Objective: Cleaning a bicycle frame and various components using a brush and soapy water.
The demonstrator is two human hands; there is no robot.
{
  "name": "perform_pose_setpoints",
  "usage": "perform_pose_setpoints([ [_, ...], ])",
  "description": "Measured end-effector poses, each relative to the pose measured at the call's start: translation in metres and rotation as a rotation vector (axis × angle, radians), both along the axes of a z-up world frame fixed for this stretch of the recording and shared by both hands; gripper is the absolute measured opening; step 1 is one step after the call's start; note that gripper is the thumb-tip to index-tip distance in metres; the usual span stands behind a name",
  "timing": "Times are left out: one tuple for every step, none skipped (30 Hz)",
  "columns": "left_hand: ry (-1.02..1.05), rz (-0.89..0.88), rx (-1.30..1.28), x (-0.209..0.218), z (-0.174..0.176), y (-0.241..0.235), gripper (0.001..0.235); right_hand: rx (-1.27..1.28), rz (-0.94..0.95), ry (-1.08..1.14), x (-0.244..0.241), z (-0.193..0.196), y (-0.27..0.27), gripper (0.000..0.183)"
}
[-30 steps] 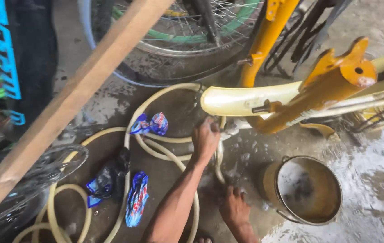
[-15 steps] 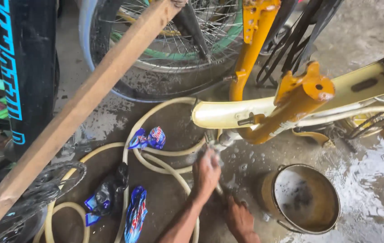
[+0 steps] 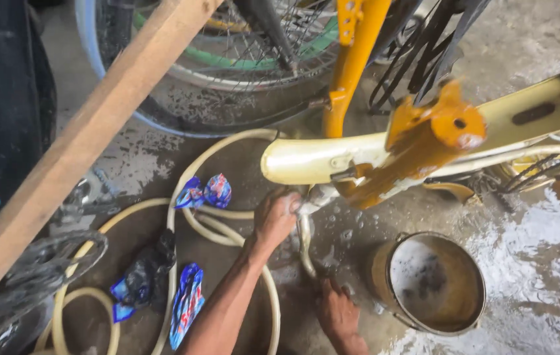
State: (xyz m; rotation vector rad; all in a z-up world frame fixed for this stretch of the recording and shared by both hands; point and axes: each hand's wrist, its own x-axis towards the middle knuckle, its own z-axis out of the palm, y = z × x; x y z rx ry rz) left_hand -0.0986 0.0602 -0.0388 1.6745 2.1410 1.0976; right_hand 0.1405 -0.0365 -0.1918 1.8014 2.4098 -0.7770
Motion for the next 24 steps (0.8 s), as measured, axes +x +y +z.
perform_pose_setpoints([
  [0.047,-0.061,-0.016,0.001,0.003,0.008,0.016,0.063,0.017,0.034,-0.002,-0.011,0.002,0.059],
  [0.094,-0.122,-0.033,-0.007,-0.012,0.035,0.017,0.068,0.008,0.037,-0.001,-0.034,0.008,0.059],
  [0.13,-0.168,-0.07,-0.009,-0.03,0.046,0.017,0.212,0.054,0.128,0.007,-0.057,-0.002,0.06],
  [0.165,-0.214,-0.106,-0.008,-0.046,0.056,0.018,0.354,0.097,0.221,0.014,-0.078,-0.015,0.061],
  [0.214,-0.259,-0.122,-0.026,-0.072,0.059,0.019,0.361,0.104,0.228,0.014,-0.073,-0.016,0.061],
  [0.263,-0.304,-0.138,-0.036,-0.09,0.067,0.019,0.406,0.105,0.301,0.015,-0.067,-0.018,0.062],
  [0.315,-0.351,-0.144,-0.038,-0.099,0.099,0.02,0.462,0.104,0.374,0.016,-0.06,-0.011,0.064],
  [0.325,-0.345,-0.128,-0.046,-0.09,0.092,0.02,0.48,0.108,0.381,0.011,-0.047,-0.005,0.064],
  [0.429,-0.479,0.061,-0.05,-0.085,0.083,0.023,0.334,0.082,0.317,0.011,-0.034,-0.002,0.067],
  [0.532,-0.609,0.252,-0.053,-0.082,0.076,0.029,0.189,0.052,0.252,0.011,-0.024,0.002,0.069],
  [0.527,-0.622,0.252,-0.048,-0.072,0.074,0.029,0.186,0.039,0.248,0.011,-0.032,0.004,0.069],
  [-0.16,-0.563,0.008,-0.044,-0.063,0.071,0.041,0.265,0.065,0.285,0.011,-0.04,0.006,0.065],
  [-0.842,-0.437,-0.252,-0.041,-0.057,0.06,0.053,0.333,0.099,0.321,0.012,-0.05,0.001,0.061],
  [-0.851,-0.434,-0.265,-0.036,-0.064,0.065,0.053,0.319,0.095,0.315,0.018,-0.055,-0.005,0.061],
  [-0.234,-0.447,-0.052,-0.037,-0.07,0.062,0.049,0.437,0.137,0.411,0.02,-0.058,-0.013,0.059],
  [0.386,-0.438,0.151,-0.038,-0.074,0.058,0.045,0.555,0.174,0.509,0.023,-0.06,-0.023,0.057],
  [0.396,-0.44,0.167,-0.032,-0.053,0.058,0.045,0.574,0.173,0.513,0.018,-0.043,-0.017,0.057],
  [0.309,-0.447,0.189,-0.024,-0.03,0.058,0.042,0.39,0.111,0.408,0.014,-0.024,-0.01,0.057],
  [0.222,-0.448,0.212,-0.018,-0.008,0.057,0.038,0.208,0.052,0.304,0.01,-0.006,-0.001,0.058],
  [0.233,-0.445,0.229,-0.021,0.001,0.057,0.038,0.228,0.056,0.31,0.005,-0.005,0.008,0.058],
  [0.183,-0.422,0.11,-0.02,0.004,0.049,0.028,0.092,0.007,0.205,0.004,-0.004,0.007,0.06],
  [0.133,-0.398,-0.008,-0.02,0.004,0.041,0.019,-0.04,-0.044,0.098,0.003,-0.006,0.006,0.062],
  [0.123,-0.399,-0.019,-0.024,0.0,0.022,0.019,-0.053,-0.045,0.091,0.006,-0.016,-0.001,0.062],
  [0.086,-0.36,-0.073,-0.027,-0.005,0.004,0.015,0.02,-0.041,0.107,0.009,-0.027,-0.007,0.062],
])
